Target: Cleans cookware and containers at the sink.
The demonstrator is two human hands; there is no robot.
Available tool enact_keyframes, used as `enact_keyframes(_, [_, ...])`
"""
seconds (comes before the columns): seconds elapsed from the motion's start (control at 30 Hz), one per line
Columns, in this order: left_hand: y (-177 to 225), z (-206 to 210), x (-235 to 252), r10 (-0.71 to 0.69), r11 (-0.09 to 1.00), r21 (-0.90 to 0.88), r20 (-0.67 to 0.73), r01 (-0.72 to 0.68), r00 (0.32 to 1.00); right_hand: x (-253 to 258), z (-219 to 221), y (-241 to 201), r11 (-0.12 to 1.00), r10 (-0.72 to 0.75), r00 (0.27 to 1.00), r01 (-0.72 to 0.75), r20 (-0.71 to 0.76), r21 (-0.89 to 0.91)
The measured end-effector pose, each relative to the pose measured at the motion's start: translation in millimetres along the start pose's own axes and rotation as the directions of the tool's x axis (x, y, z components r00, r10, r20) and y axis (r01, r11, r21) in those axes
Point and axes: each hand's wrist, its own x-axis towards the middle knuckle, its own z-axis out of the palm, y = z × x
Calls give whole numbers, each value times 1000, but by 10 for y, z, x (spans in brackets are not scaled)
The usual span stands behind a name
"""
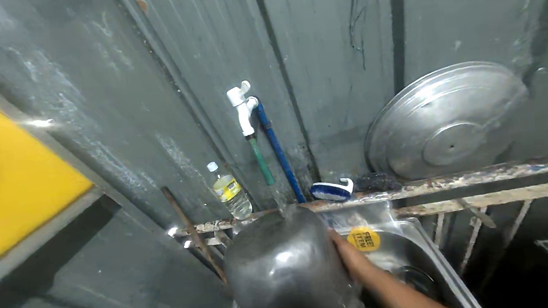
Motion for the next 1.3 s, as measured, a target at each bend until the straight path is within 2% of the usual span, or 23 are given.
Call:
enact_keyframes(0.03, [47, -23, -2, 17, 999, 35, 39, -19, 999, 98, -35, -12, 989, 117, 993, -116, -13, 96])
enact_keyframes(0.1, [166, -40, -46, 48, 993, 102, 135, -62, 990, 120, -136, -68, 980, 148, 989, -148, 14, 133])
enact_keyframes(0.2, [322, 26, -146, 137, 974, 146, 228, -173, 964, 352, -337, -129, 998, 51, 996, -48, 77, -47])
enact_keyframes(0.3, [427, 139, -271, 225, 939, 213, 208, -268, 952, 581, -269, -265, 976, 186, 981, -179, 51, -127])
enact_keyframes(0.37, [428, 224, -321, 258, 909, 285, 194, -306, 946, 625, -180, -330, 961, 204, 979, -197, 16, -194])
enact_keyframes(0.4, [405, 270, -338, 275, 887, 328, 190, -325, 942, 619, -110, -338, 966, 157, 987, -147, 32, -212])
enact_keyframes(0.47, [316, 330, -340, 333, 816, 423, 216, -395, 918, 563, 65, -290, 971, -55, 990, 83, 129, -225])
enact_keyframes(0.53, [239, 374, -361, 360, 692, 543, 311, -476, 879, 423, 239, -314, 924, -270, 933, 321, 237, -211])
enact_keyframes(0.6, [167, 383, -357, 346, 544, 644, 412, -538, 843, 275, 350, -437, 869, -352, 863, 445, 362, -215])
enact_keyframes(0.63, [136, 368, -352, 326, 470, 677, 464, -567, 824, 230, 377, -519, 859, -319, 841, 451, 437, -241])
enact_keyframes(0.67, [109, 346, -343, 305, 384, 699, 521, -604, 797, 203, 399, -616, 871, -231, 839, 404, 492, -281])
enact_keyframes(0.7, [91, 332, -332, 287, 289, 706, 580, -646, 763, 191, 427, -737, 893, -95, 860, 296, 501, -338])
enact_keyframes(0.77, [78, 321, -331, 260, 170, 655, 691, -736, 674, 227, 476, -972, 897, 94, 896, 112, 433, -427])
enact_keyframes(0.87, [160, 338, -294, 167, 131, 559, 801, -819, 574, 247, 479, -1247, 945, 118, 897, 30, 425, -326])
enact_keyframes(0.97, [245, 307, -11, 58, 158, 504, 854, -849, 518, 255, 502, -1376, 934, 31, 916, 117, 401, -337])
enact_keyframes(1.07, [385, 360, 195, 47, 69, 537, 840, -841, 540, 193, 551, -1505, 923, 92, 870, 108, 485, -369])
enact_keyframes(1.13, [411, 606, 232, 107, -20, 536, 840, -844, 532, 91, 616, -1599, 927, 117, 838, 100, 532, -362])
enact_keyframes(1.17, [399, 803, 187, 98, -63, 555, 830, -829, 549, 97, 658, -1582, 930, 101, 844, 107, 526, -350])
enact_keyframes(1.23, [320, 1264, 18, 17, -171, 623, 776, -763, 630, 160, 746, -1514, 944, 84, 845, 103, 529, -314])
enact_keyframes(1.3, [209, 1658, -155, -54, -335, 668, 691, -665, 721, 169, 803, -1521, 957, 43, 812, 134, 582, -258])
